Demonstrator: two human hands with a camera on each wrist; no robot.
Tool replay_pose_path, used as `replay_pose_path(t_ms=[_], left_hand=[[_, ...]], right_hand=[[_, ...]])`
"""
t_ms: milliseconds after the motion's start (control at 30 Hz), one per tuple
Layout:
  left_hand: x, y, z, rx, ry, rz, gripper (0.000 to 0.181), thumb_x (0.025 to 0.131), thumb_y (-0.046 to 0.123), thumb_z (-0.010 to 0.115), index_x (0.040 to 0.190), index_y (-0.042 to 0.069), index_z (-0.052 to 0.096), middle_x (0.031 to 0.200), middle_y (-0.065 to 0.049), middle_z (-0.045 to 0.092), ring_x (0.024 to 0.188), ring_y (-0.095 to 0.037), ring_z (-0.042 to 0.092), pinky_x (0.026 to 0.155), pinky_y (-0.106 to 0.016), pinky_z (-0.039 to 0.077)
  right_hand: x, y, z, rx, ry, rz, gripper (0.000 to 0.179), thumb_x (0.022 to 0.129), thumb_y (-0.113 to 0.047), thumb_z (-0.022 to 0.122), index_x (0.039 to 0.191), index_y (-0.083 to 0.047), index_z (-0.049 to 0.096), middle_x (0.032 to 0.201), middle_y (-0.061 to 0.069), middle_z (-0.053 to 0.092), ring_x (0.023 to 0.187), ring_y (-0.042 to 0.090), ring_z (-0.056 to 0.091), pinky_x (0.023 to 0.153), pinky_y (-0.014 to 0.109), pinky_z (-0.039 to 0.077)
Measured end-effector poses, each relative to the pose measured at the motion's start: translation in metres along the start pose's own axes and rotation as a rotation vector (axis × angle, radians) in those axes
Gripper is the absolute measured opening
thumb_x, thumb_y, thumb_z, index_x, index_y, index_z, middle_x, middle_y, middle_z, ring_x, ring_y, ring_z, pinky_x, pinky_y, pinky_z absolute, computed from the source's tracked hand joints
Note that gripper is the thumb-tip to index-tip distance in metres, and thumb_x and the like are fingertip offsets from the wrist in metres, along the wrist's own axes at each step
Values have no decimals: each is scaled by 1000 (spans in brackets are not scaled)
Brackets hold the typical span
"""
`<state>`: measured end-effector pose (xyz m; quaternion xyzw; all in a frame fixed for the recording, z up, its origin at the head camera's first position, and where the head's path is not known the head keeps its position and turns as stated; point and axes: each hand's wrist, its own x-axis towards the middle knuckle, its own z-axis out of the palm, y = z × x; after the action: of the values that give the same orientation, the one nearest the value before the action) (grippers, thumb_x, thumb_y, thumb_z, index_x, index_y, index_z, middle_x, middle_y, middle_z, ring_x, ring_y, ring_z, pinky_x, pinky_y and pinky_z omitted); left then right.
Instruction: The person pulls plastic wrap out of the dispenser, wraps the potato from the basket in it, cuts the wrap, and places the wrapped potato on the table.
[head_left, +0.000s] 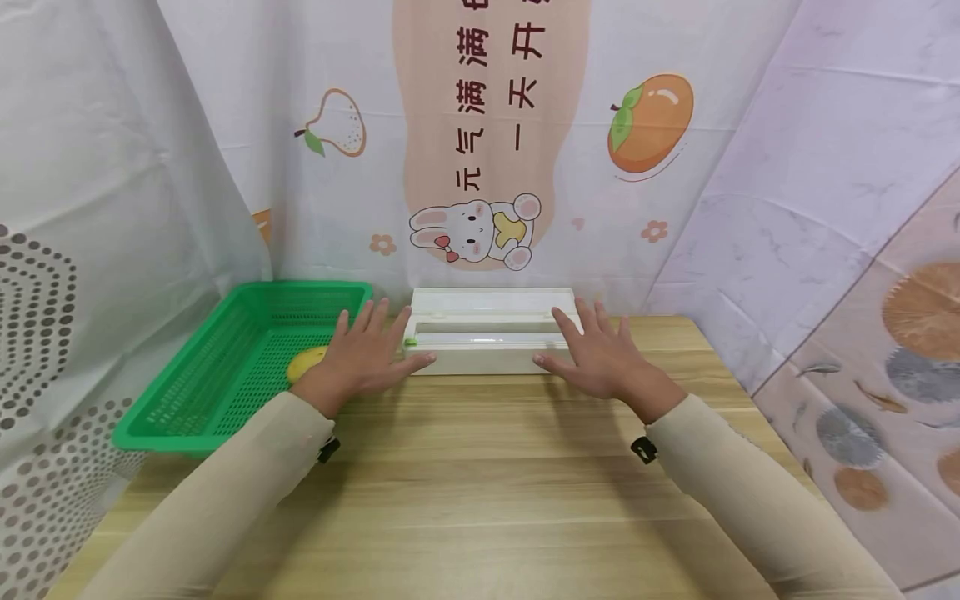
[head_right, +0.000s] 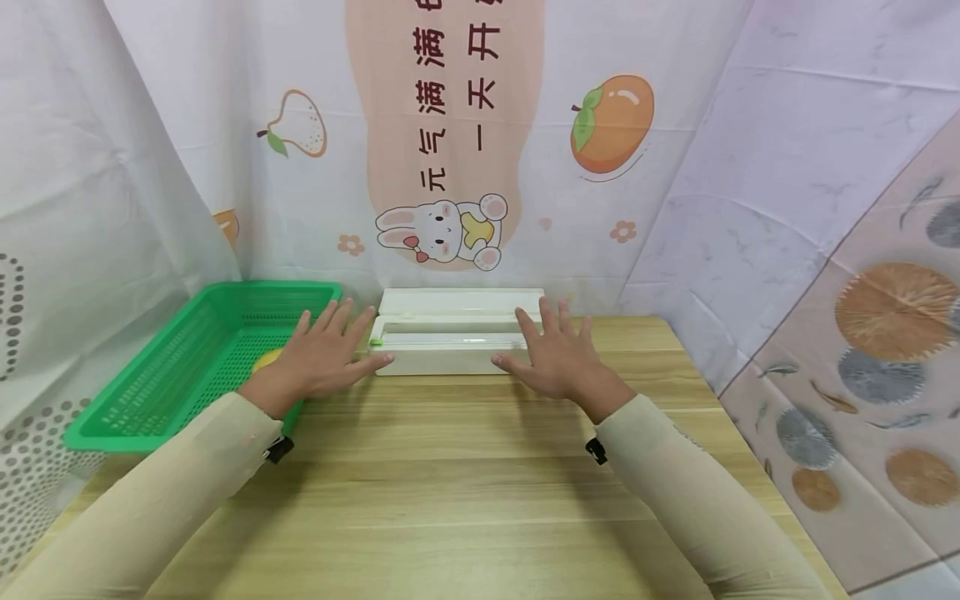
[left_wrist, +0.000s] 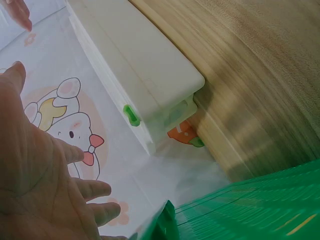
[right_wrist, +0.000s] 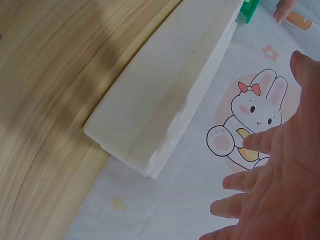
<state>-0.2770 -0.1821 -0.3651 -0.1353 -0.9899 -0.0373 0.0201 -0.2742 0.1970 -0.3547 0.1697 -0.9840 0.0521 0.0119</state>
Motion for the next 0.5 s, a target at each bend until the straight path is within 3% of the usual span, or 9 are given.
replay_pose_path(t_ms=[200, 367, 500], left_hand=[[0, 1, -1, 2, 1, -1, 109, 88, 92, 27, 167, 18, 14, 172, -21, 12, 159, -47, 5, 121, -75, 2], [2, 4, 0, 16, 29, 17, 101, 94, 69, 57, 167, 13, 15, 170, -22, 18, 157, -48, 15, 120, -75, 11], [4, 7, -1, -21, 30, 10, 102, 93, 54, 70, 166, 11, 14, 169, -20, 21, 156, -46, 18, 121, -74, 14]], right_hand=[[1, 1, 0, 4, -5, -8, 104, 89, -91, 26, 167, -23, 16, 173, 22, 4, 158, 51, -1, 113, 83, 5], [3, 4, -2, 9, 8, -3, 100, 93, -85, 36, 166, -20, 19, 173, 21, 6, 158, 50, 1, 113, 84, 8], [5, 8, -3, 10, 17, -9, 95, 95, -77, 46, 165, -16, 22, 172, 22, 9, 157, 51, 5, 113, 83, 12]])
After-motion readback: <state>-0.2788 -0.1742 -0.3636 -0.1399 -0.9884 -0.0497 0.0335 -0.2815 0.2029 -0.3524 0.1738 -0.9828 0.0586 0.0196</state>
